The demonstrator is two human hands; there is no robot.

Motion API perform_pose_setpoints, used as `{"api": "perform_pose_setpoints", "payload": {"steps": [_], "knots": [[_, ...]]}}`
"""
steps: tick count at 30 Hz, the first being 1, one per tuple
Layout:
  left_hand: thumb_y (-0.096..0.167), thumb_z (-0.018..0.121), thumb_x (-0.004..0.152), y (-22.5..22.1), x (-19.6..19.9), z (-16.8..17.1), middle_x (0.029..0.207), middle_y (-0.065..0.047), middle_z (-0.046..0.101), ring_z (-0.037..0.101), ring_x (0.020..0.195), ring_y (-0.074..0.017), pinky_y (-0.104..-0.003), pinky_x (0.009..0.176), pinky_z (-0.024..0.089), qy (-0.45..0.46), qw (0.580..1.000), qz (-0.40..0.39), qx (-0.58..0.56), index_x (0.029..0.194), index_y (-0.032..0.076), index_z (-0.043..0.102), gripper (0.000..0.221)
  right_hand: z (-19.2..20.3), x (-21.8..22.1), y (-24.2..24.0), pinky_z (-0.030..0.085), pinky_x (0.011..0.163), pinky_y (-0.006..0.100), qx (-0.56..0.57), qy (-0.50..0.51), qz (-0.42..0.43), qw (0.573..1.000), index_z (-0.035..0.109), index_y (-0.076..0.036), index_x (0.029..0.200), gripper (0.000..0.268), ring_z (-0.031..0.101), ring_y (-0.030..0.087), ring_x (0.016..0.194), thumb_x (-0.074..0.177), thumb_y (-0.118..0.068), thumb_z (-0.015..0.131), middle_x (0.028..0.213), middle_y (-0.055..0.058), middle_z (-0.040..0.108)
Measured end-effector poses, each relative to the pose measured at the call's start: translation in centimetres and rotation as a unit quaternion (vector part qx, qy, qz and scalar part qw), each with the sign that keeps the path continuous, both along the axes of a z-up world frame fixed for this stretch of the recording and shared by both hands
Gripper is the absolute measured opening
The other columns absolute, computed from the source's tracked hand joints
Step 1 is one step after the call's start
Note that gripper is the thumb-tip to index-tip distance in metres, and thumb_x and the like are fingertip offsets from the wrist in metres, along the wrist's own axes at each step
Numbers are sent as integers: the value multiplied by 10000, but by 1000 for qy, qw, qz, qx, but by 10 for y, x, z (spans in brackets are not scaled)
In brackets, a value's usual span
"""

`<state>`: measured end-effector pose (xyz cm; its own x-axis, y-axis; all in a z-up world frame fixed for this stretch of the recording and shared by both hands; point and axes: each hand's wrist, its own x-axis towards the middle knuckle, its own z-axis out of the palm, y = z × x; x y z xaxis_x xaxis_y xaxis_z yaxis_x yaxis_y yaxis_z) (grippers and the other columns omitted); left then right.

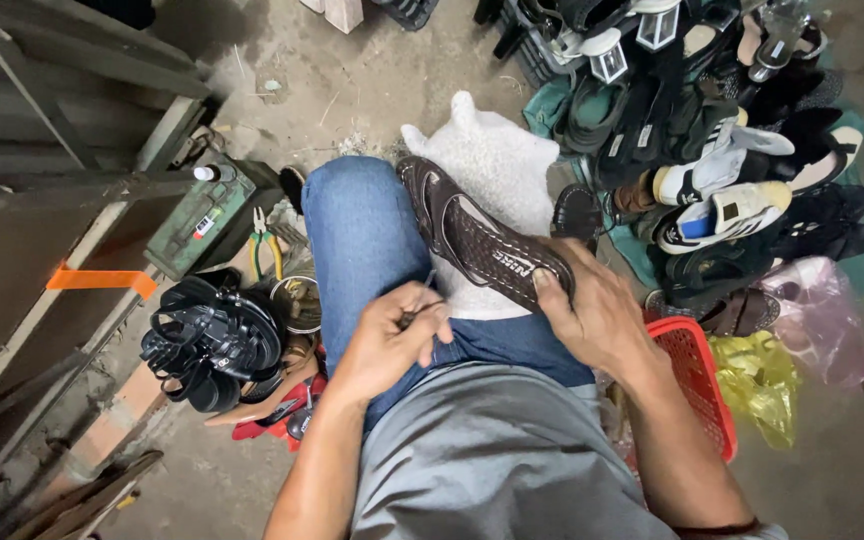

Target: Repairing the sole of a sandal using a specialized hand tool

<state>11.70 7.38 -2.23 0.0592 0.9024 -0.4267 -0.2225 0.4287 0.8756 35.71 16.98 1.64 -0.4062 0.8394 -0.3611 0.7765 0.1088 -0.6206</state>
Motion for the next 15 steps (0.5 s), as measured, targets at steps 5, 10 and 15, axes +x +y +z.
{"api": "perform_pose_setpoints", "payload": {"steps": [5, 10, 15], "knots": [[32, 585, 938, -22, -24, 21, 469, -92, 573, 498, 359, -76, -194, 344, 408, -53, 998, 27, 24, 929, -37, 680, 118, -20, 18, 1, 516, 755, 591, -22, -11, 1, 1000, 660, -89, 917, 478, 657, 513, 907, 1023, -481, 408, 860, 205, 675], [14, 627, 931, -41, -52, 43, 431, -101, 542, 451, 316, -88, -198, 328, 393, -32, 993, 61, 93, 890, -73, 696, 119, -28, 21, -4, 509, 695, 527, 4, 14, -41, 999, 656, -75, 825, 409, 666, 477, 806, 1000, -428, 548, 744, 197, 648], [138, 664, 954, -66, -79, 76, 622, -23, 634, 505, 448, -42, -171, 435, 390, 144, 984, 82, 67, 986, 11, 729, 146, -35, 25, -8, 495, 805, 477, 24, -18, -68, 997, 688, 32, 1158, 604, 687, 396, 990, 934, -513, 552, 1103, 208, 738]]}}
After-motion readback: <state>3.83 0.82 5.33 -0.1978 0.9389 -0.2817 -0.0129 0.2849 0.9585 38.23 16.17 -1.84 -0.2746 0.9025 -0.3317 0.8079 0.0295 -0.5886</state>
